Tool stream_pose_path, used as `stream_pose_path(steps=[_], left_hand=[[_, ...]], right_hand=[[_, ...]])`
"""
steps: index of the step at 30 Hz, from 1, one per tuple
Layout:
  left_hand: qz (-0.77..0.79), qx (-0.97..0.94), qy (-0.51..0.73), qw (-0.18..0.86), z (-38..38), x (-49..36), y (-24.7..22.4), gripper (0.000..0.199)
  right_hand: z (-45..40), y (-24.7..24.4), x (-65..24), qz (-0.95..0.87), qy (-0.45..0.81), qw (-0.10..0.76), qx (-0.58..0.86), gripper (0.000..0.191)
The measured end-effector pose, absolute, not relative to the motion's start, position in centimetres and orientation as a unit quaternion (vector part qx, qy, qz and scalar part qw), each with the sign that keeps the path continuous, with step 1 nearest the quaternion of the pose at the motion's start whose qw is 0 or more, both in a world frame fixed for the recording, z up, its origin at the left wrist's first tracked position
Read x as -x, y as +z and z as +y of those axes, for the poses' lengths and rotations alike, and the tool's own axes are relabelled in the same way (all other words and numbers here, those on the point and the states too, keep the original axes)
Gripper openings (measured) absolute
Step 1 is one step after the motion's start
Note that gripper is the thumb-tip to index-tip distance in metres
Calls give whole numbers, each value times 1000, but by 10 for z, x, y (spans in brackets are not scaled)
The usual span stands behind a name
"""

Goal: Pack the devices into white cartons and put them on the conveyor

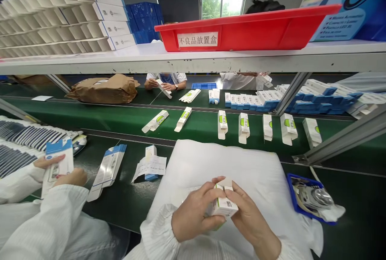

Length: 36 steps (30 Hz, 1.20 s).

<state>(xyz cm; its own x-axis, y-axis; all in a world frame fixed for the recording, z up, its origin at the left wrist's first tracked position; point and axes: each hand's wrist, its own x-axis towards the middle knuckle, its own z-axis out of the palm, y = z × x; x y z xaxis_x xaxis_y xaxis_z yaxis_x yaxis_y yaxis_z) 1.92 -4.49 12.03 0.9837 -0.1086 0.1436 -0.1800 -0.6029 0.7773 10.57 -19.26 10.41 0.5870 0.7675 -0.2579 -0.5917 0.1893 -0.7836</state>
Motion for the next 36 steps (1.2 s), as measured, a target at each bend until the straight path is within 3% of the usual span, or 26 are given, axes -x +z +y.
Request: stream_pose_path(steps=[6, 12, 17, 20, 25, 29, 33, 36], left_hand=[[17, -856, 38, 516, -42, -15, 112, 54], [34, -882, 19, 469, -40, -14, 113, 55], [43, -884, 20, 465, -40, -16, 112, 57], [56, -860, 14, 507, -40, -18, 114, 59], [131, -783, 87, 602, -44, -28, 121, 65], [99, -798, 133, 579, -45, -34, 120, 43], [21, -832, 150, 534, -39, -31, 120, 43], [-54, -860, 129, 491, -35, -27, 125, 48]], right_hand=[[-202, 99, -120, -295, 256, 670, 631, 28], [-205, 123, -140, -303, 385, 584, 647, 30], [-198, 139, -143, -341, 318, 523, 714, 21], [-197, 131, -145, -327, 325, 559, 689, 27], [-192, 94, -132, -205, 345, 717, 570, 63], [-185, 76, -101, -200, 335, 719, 576, 65], [-195, 84, -98, -259, 205, 700, 633, 69], [-209, 104, -118, -406, 159, 624, 649, 47]])
